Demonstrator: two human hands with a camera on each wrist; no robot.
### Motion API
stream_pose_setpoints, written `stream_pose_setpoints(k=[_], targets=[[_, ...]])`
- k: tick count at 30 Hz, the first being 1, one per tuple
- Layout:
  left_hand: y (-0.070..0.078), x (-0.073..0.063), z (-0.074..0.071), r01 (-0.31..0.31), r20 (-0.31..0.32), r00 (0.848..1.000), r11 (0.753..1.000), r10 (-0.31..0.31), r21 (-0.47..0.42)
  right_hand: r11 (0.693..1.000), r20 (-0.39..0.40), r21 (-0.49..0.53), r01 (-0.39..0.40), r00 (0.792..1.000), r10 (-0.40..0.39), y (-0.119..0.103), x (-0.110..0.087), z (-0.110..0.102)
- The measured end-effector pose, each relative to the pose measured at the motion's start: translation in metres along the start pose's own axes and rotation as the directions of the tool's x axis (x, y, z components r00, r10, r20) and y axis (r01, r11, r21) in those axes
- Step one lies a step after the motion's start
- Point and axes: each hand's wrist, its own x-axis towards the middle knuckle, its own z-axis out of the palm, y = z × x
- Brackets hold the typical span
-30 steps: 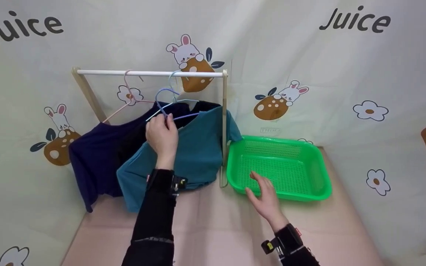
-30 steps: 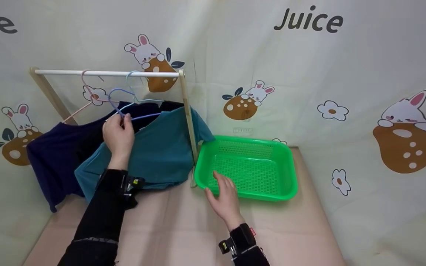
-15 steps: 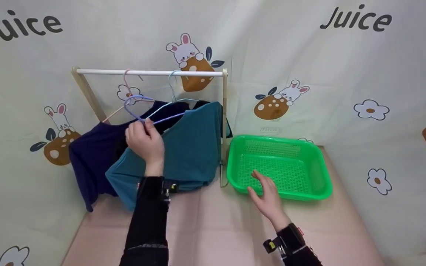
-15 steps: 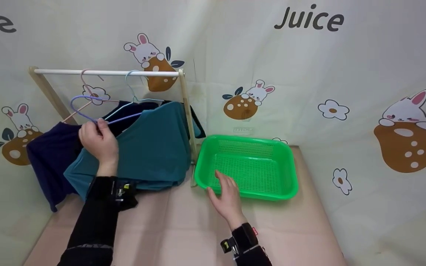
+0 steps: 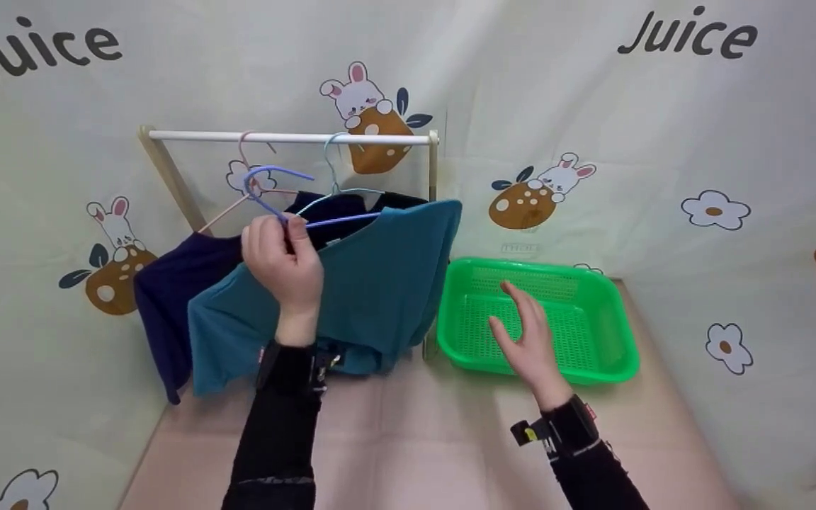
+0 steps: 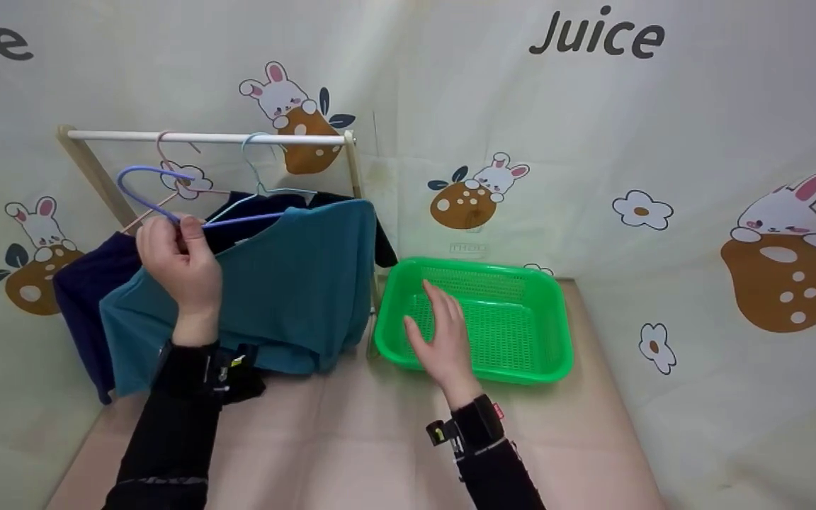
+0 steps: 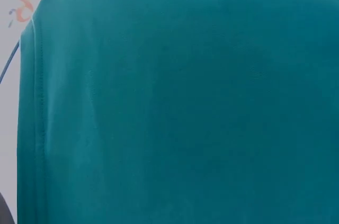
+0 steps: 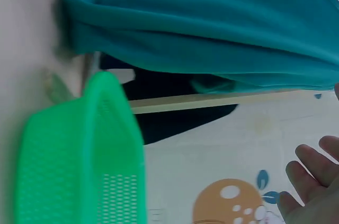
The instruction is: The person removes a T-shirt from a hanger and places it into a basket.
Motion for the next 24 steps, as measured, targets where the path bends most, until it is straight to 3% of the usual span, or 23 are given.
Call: stream_pose_setpoints(k=[5,9,13,18,24], targets=[[0.022,0.006,0.001,-0.036,0.026,0.999,0.997,0.038,-0.072,0.999,-0.047,0.021,0.029,0.999,-0.028,-0.014,0.019,-0.012],[0.036,0.002,0.002,-0.051,0.096,0.994,0.992,0.062,-0.117,0.995,-0.092,0.055,0.077,0.993,-0.072,-0.021,0.028,-0.019],[0.045,-0.008,0.004,-0.066,0.172,0.981,0.987,0.091,-0.146,0.991,-0.107,0.094,0.093,0.991,-0.083,-0.026,0.031,-0.022],[0.052,-0.024,0.007,-0.091,0.242,0.962,0.982,0.129,-0.163,0.989,-0.065,0.131,0.066,0.996,-0.058,-0.035,0.029,-0.023],[0.052,-0.039,0.008,-0.094,0.295,0.945,0.983,0.139,-0.159,0.995,-0.051,0.073,0.068,0.997,-0.064,-0.061,0.024,-0.031]])
